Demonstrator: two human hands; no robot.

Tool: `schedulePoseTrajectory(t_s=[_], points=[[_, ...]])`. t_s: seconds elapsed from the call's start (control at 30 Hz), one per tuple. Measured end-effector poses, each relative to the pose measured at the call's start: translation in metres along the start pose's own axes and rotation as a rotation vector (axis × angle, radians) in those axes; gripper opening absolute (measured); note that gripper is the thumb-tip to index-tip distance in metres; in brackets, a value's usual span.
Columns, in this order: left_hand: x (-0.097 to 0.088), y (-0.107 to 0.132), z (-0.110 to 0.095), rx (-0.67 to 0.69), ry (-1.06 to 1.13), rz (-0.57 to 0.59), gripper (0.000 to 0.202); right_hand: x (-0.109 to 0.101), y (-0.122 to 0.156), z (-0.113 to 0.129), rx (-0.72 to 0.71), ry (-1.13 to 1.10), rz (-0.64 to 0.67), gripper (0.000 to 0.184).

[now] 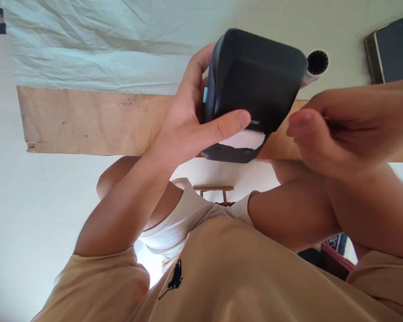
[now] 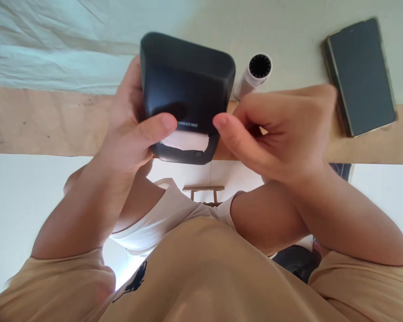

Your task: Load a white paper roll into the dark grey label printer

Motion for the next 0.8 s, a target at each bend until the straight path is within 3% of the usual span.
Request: schedulePoseTrajectory(t_s=[0.13, 0.23, 0.43, 0.6, 0.8], points=[[0.005, -0.008, -0.005, -0.156, -0.05, -0.271, 0.054, 0.011, -0.009, 0.003, -0.011, -0.032, 0.079, 0.06], [0.012, -0.013, -0.015, -0.2, 0.006, -0.338, 0.051, 0.014, -0.01, 0.0, 0.073, -0.103, 0.131, 0.057], [0.023, -0.017, -0.027, -0.268, 0.092, -0.341, 0.049, 0.019, -0.009, -0.009, 0.231, -0.218, 0.183, 0.06], [0.026, -0.012, -0.028, -0.31, 0.159, -0.336, 0.046, 0.023, -0.009, -0.017, 0.241, -0.235, 0.147, 0.065], [0.03, -0.004, -0.027, -0.181, 0.305, -0.223, 0.04, 0.024, -0.006, -0.019, 0.226, -0.213, 0.155, 0.066]])
Point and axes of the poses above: each hand's wrist, its own y-axis away from the middle knuckle, its own x-axis out of the palm, z = x × y, the point moved 2 cm from there along -y, towards the middle knuckle
